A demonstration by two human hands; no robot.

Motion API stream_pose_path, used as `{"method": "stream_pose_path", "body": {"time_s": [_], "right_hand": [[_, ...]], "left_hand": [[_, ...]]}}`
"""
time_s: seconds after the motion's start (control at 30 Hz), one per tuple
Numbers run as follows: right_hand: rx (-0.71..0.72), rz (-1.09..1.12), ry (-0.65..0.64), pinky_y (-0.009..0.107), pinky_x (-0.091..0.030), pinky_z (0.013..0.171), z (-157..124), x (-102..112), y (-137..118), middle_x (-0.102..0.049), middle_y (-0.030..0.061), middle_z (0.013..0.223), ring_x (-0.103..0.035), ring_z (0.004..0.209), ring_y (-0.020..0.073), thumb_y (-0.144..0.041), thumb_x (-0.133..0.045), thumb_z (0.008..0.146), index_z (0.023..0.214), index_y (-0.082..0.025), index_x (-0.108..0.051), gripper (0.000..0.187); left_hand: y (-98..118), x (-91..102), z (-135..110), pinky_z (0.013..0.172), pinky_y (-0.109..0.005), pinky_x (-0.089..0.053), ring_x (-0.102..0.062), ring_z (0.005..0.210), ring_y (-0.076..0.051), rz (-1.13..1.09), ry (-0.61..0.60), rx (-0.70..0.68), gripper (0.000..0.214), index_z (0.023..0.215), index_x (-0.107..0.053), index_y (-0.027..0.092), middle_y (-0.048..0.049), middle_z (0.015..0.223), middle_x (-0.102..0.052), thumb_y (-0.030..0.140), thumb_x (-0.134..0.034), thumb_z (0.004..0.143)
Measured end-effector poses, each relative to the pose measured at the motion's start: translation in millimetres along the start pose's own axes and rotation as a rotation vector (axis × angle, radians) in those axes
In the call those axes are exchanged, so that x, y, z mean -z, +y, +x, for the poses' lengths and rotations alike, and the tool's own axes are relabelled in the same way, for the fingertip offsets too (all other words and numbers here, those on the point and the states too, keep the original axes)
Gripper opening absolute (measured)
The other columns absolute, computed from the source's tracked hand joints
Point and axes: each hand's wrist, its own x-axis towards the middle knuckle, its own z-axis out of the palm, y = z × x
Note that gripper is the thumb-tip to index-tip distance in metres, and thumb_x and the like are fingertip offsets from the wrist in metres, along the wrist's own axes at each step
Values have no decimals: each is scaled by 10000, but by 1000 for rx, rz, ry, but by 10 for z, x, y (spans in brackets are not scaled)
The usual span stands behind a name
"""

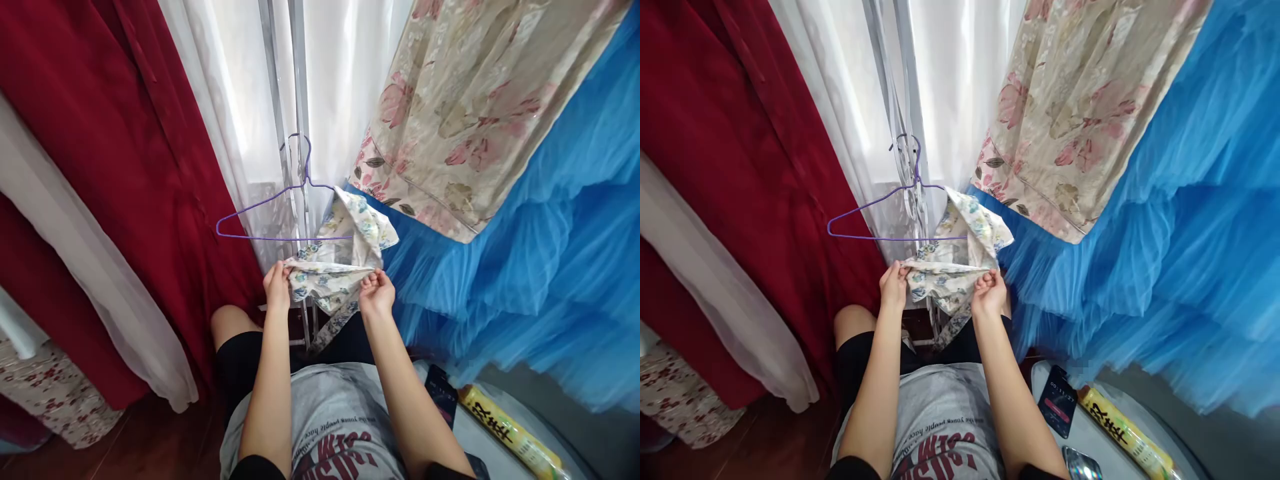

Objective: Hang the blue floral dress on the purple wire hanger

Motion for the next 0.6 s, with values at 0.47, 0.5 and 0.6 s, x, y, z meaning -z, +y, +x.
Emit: {"method": "stream_pose_path", "body": {"time_s": [0.47, 0.5, 0.6], "right_hand": [[-321, -660, -878, 276, -346, 501, -446, -116, -14, -508, -23, 574, -442, 543, 145, -411, -642, 834, 658, -219, -533, 282], [-386, -647, -921, 270, -332, 500, -464, -104, -77, -486, -34, 573, -407, 536, 131, -399, -670, 814, 658, -218, -521, 282], [-403, -572, -940, 269, -363, 531, -509, -108, -279, -468, -38, 594, -386, 574, 125, -403, -734, 744, 656, -214, -512, 305]], "left_hand": [[494, -628, -765, 679, -258, -463, -564, 620, -139, 572, -810, -210, 316, 875, -713, 154, -1, 616, -586, 463, -675, 930], [516, -622, -757, 687, -259, -471, -577, 630, -142, 563, -801, -192, 319, 875, -707, 152, -2, 617, -589, 466, -679, 927], [509, -578, -736, 759, -272, -503, -632, 719, -156, 483, -796, -60, 347, 930, -676, 161, -24, 725, -652, 504, -710, 894]]}}
